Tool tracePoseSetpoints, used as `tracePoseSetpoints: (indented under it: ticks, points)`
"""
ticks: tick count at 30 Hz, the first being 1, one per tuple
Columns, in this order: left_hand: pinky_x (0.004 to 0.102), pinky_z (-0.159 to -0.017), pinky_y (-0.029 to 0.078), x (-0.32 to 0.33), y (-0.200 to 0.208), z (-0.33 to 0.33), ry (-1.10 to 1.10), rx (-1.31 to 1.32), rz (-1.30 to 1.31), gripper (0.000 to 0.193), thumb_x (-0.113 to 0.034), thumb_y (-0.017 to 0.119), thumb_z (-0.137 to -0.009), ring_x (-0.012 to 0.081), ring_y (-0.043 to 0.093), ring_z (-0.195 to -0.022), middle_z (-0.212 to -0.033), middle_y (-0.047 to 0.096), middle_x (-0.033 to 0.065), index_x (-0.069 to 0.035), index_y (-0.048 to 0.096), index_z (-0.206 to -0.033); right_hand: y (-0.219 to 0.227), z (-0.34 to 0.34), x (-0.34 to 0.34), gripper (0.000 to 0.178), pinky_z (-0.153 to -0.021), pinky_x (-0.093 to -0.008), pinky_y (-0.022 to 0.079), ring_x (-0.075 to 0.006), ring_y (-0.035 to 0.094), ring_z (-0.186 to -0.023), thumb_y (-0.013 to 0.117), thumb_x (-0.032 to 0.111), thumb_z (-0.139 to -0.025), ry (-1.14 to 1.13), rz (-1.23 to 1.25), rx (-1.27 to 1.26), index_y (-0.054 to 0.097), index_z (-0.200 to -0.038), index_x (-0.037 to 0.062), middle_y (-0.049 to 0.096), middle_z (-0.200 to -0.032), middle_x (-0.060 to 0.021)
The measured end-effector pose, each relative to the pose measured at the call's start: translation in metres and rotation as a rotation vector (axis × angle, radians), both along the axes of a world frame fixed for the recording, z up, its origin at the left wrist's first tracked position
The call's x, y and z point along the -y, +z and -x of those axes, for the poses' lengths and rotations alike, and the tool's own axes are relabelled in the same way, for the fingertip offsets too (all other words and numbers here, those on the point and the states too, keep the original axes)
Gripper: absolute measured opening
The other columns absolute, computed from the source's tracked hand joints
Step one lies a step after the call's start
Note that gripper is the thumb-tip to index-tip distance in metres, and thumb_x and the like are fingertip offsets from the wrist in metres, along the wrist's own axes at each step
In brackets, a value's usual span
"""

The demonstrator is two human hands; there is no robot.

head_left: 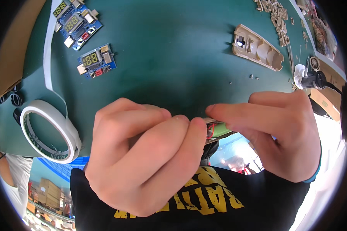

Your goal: Assemble small portable fans by installing batteries, circuit boards, and fastening the plastic casing using an electric screwdriver.

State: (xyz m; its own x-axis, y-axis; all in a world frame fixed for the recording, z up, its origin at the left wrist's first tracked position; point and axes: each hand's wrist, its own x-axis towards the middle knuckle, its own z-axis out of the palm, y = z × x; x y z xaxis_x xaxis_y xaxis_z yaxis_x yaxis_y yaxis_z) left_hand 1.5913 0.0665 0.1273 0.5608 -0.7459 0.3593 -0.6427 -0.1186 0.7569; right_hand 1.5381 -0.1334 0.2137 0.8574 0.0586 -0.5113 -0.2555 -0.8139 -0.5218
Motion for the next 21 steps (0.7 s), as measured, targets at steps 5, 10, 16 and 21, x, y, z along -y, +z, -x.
tracePoseSetpoints:
  ticks: [5, 10, 16, 21]
  points:
    - [0.032, -0.055, 0.046, -0.001, -0.002, -0.001, 0.013, 0.05, 0.02, 0.044, -0.016, 0.086, -0.056, 0.0246, 0.055, -0.08, -0.086, 0.062, 0.0074, -0.003, 0.072, -0.096, 0.0, -0.015, -0.008, 0.027, -0.041, -0.0298, 0.033, -0.0204, 0.05, -0.045, 0.068, -0.003, -0.068, 0.049, 0.087, -0.038, 0.071, -0.093, 0.0057, 0.051, -0.055, -0.008]
    - [0.0327, -0.056, 0.046, 0.002, 0.004, -0.01, -0.078, 0.05, -0.009, 0.04, -0.018, 0.087, -0.058, 0.0235, 0.055, -0.08, -0.084, 0.062, 0.0064, -0.005, 0.071, -0.092, 0.007, -0.025, -0.022, 0.019, -0.041, -0.0308, 0.033, -0.0218, 0.049, -0.045, 0.07, 0.001, -0.068, 0.071, 0.241, -0.081, 0.069, -0.086, 0.0071, 0.05, -0.054, -0.0069]
    - [0.0333, -0.06, 0.048, -0.003, 0.001, -0.002, 0.002, 0.063, 0.006, 0.04, -0.014, 0.088, -0.053, 0.0232, 0.058, -0.078, -0.085, 0.064, 0.0066, -0.006, 0.071, -0.088, 0.006, -0.027, -0.025, 0.011, -0.04, -0.032, 0.032, -0.0235, 0.049, -0.044, 0.072, 0.007, -0.069, 0.151, 0.254, -0.022, 0.067, -0.078, 0.0087, 0.049, -0.053, -0.0056]
    - [0.0345, -0.068, 0.048, -0.006, 0.005, -0.005, 0.009, 0.087, -0.039, 0.043, -0.014, 0.089, -0.05, 0.0241, 0.061, -0.079, -0.086, 0.066, 0.0078, -0.005, 0.07, -0.088, -0.009, 0.0, -0.006, 0.006, -0.046, -0.0313, 0.037, -0.0255, 0.052, -0.05, 0.066, 0.003, -0.079, 0.11, 0.055, 0.125, 0.066, -0.084, 0.0064, 0.052, -0.056, -0.0077]
